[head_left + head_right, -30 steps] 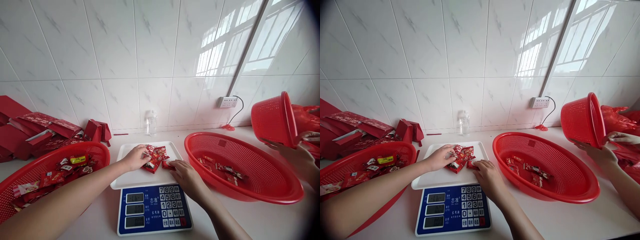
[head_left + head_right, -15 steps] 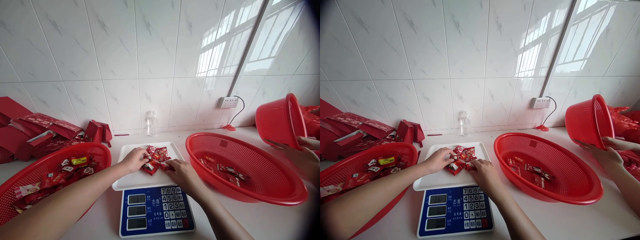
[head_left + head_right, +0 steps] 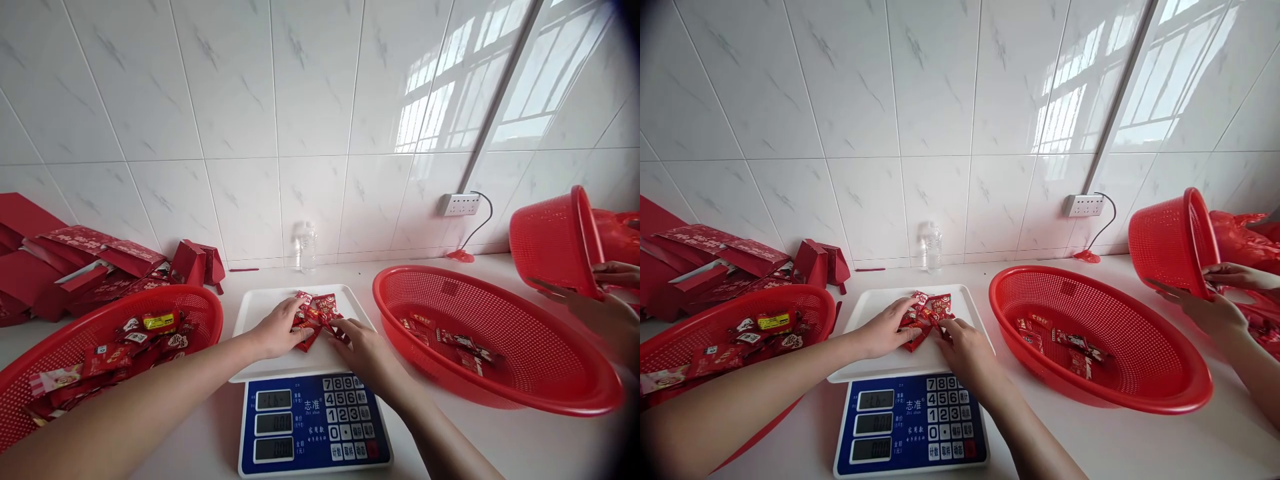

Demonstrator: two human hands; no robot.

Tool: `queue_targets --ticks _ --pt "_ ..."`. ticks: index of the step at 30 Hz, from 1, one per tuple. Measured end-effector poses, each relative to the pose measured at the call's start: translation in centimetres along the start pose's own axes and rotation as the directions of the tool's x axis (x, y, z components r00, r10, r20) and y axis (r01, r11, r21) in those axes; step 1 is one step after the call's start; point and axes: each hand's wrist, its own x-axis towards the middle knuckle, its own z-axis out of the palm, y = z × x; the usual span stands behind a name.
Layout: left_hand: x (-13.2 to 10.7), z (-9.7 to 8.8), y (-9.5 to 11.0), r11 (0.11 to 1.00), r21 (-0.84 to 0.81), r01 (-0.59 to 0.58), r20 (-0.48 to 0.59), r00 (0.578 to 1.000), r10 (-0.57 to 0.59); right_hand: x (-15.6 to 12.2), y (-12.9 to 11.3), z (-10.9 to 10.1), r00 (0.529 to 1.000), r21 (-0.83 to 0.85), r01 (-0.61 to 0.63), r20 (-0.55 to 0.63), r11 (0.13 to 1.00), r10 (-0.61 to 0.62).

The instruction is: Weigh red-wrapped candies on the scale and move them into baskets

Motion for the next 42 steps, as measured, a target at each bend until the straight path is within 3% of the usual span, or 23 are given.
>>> queue_targets --ticks 8,17,24,32,37,42 --pt "0.5 1.2 -0.2 0.996 0.066 0.056 0.062 0.996 -0.060 0.1 -0.7 -0.6 1.000 -0.196 -0.002 0.010 0.981 0.004" --pt "-0.2 1.0 0.6 0.989 0.129 0.068 0.101 0.992 -0.081 0.4 -0.7 -0.9 1.000 -0.357 0.000 -0.009 0.934 -0.004" --pt "-0.4 0.7 0.2 0.986 0.164 0.018 0.162 0.986 -0.045 0.4 -1.2 -1.0 0.997 -0.333 0.056 0.073 0.941 -0.034" --pt "-0.4 0.6 0.4 0.990 0.130 0.053 0.128 0.989 -0.070 -0.2 -1.8 -1.3 0.995 -0.200 0.072 0.085 0.977 -0.056" --pt "-1.6 -1.2 1.1 0.993 0.098 0.065 0.119 0.990 -0.077 -1.1 -0.4 -0.6 0.984 -0.023 0.148 -0.100 0.989 -0.149" --pt "-4.8 -4.5 0.5 0.993 0.029 0.111 0.080 0.990 -0.113 -2.2 -1.2 -2.2 0.859 0.096 0.412 -0.372 0.906 -0.352"
